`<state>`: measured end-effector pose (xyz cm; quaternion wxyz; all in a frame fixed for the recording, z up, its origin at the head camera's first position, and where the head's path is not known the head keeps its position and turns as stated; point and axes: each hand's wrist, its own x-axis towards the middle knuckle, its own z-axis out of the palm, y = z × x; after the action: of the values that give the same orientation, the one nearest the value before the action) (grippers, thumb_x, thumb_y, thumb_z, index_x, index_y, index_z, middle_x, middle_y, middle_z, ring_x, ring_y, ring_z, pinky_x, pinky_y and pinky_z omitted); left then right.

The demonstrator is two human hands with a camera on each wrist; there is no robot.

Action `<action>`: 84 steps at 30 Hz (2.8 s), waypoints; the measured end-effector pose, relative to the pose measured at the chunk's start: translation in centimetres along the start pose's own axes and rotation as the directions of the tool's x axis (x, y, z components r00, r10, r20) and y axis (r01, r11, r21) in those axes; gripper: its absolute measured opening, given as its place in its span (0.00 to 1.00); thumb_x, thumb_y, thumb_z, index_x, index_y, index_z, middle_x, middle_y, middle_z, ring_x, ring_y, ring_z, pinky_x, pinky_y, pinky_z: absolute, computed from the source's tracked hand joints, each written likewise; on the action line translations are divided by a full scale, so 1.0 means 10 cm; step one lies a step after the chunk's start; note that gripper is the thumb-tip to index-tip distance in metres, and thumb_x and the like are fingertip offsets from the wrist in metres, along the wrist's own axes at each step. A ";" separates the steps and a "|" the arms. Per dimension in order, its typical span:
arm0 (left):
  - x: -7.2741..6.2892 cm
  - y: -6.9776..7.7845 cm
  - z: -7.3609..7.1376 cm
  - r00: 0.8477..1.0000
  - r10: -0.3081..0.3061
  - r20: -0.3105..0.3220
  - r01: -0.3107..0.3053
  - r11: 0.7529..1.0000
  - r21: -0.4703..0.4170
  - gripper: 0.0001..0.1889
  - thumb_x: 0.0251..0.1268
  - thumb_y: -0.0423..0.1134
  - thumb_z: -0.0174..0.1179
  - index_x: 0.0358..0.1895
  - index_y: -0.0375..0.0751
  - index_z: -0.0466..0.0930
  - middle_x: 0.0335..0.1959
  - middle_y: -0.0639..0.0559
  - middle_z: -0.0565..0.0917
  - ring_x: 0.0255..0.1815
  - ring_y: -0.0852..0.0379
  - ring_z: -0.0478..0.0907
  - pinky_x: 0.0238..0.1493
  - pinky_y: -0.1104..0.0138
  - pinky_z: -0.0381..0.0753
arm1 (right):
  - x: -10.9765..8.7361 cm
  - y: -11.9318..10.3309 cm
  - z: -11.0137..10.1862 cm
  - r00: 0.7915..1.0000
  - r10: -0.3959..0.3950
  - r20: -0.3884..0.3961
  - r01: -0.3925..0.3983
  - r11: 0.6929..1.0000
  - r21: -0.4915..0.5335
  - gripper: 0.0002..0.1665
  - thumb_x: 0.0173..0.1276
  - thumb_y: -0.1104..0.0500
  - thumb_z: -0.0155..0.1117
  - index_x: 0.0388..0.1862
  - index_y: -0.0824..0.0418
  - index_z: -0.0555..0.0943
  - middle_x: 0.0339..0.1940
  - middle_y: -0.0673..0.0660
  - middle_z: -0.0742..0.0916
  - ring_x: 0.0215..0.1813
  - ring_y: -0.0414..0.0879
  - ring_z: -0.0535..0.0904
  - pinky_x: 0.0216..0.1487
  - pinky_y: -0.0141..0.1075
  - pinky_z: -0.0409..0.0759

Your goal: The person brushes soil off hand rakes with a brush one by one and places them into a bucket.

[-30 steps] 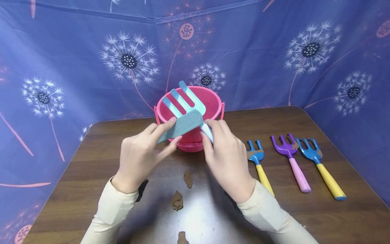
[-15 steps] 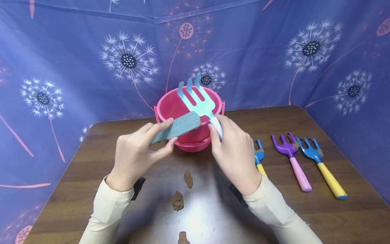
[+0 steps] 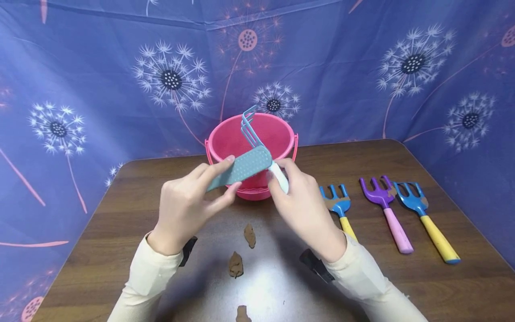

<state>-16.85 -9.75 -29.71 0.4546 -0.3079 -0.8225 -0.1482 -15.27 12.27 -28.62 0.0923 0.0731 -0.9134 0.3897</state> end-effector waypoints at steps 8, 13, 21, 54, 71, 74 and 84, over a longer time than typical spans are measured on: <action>-0.02 0.02 0.04 0.999 0.018 0.036 -0.018 1.000 -0.022 0.23 0.59 0.51 0.73 0.57 0.50 0.86 0.25 0.55 0.81 0.12 0.63 0.63 0.15 0.70 0.63 | -0.04 -0.04 0.04 0.999 -0.027 0.031 0.028 0.999 -0.016 0.17 0.77 0.47 0.56 0.61 0.47 0.76 0.26 0.54 0.79 0.22 0.46 0.70 0.25 0.37 0.71; -0.02 -0.02 0.03 1.000 0.014 0.008 -0.014 0.999 -0.031 0.24 0.58 0.51 0.74 0.58 0.51 0.86 0.25 0.55 0.82 0.13 0.63 0.65 0.15 0.69 0.63 | -0.03 -0.04 0.05 0.998 -0.023 0.064 0.023 1.000 -0.013 0.18 0.77 0.45 0.57 0.61 0.46 0.75 0.25 0.54 0.78 0.20 0.45 0.70 0.22 0.38 0.71; -0.03 -0.05 0.03 0.999 -0.002 -0.045 0.000 0.999 -0.048 0.25 0.56 0.50 0.75 0.59 0.52 0.85 0.25 0.54 0.83 0.14 0.62 0.68 0.16 0.69 0.65 | -0.05 -0.04 0.01 0.981 0.008 0.194 -0.035 0.990 0.136 0.18 0.77 0.46 0.59 0.62 0.42 0.74 0.22 0.55 0.75 0.15 0.45 0.68 0.18 0.39 0.72; 0.00 -0.21 -0.07 0.977 -0.194 -0.089 0.200 0.977 0.070 0.21 0.66 0.49 0.67 0.57 0.43 0.84 0.23 0.50 0.79 0.13 0.56 0.67 0.12 0.66 0.59 | -0.06 -0.01 0.02 0.997 -0.071 0.001 0.071 0.997 0.031 0.11 0.76 0.46 0.60 0.46 0.50 0.81 0.21 0.52 0.73 0.20 0.42 0.65 0.22 0.35 0.67; -0.01 -0.31 -0.14 0.972 -0.227 -0.066 0.233 0.967 0.108 0.22 0.67 0.49 0.67 0.60 0.45 0.82 0.25 0.48 0.81 0.13 0.54 0.69 0.12 0.64 0.61 | -0.05 -0.02 0.02 0.990 -0.125 -0.064 0.125 0.992 0.000 0.08 0.73 0.52 0.64 0.46 0.52 0.84 0.25 0.52 0.80 0.22 0.42 0.70 0.23 0.33 0.69; 0.00 -0.33 -0.16 0.959 -0.268 -0.088 0.276 0.957 0.090 0.22 0.69 0.49 0.65 0.61 0.45 0.81 0.28 0.46 0.84 0.14 0.51 0.71 0.12 0.61 0.63 | -0.05 -0.02 0.01 0.991 -0.122 -0.060 0.122 0.993 -0.003 0.08 0.73 0.52 0.64 0.46 0.53 0.84 0.25 0.52 0.79 0.23 0.43 0.70 0.23 0.33 0.69; 0.01 -0.28 -0.17 0.956 -0.264 -0.130 0.271 0.962 0.038 0.22 0.68 0.48 0.66 0.61 0.44 0.81 0.28 0.46 0.85 0.15 0.52 0.72 0.12 0.61 0.62 | -0.04 -0.03 0.00 0.987 -0.155 -0.044 0.150 0.983 -0.110 0.11 0.73 0.54 0.63 0.52 0.50 0.80 0.25 0.50 0.80 0.21 0.41 0.69 0.24 0.34 0.69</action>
<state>-17.57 -12.77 -28.60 0.4890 -0.1712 -0.8306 -0.2044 -14.83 12.11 -28.51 0.1495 0.1276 -0.9219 0.3339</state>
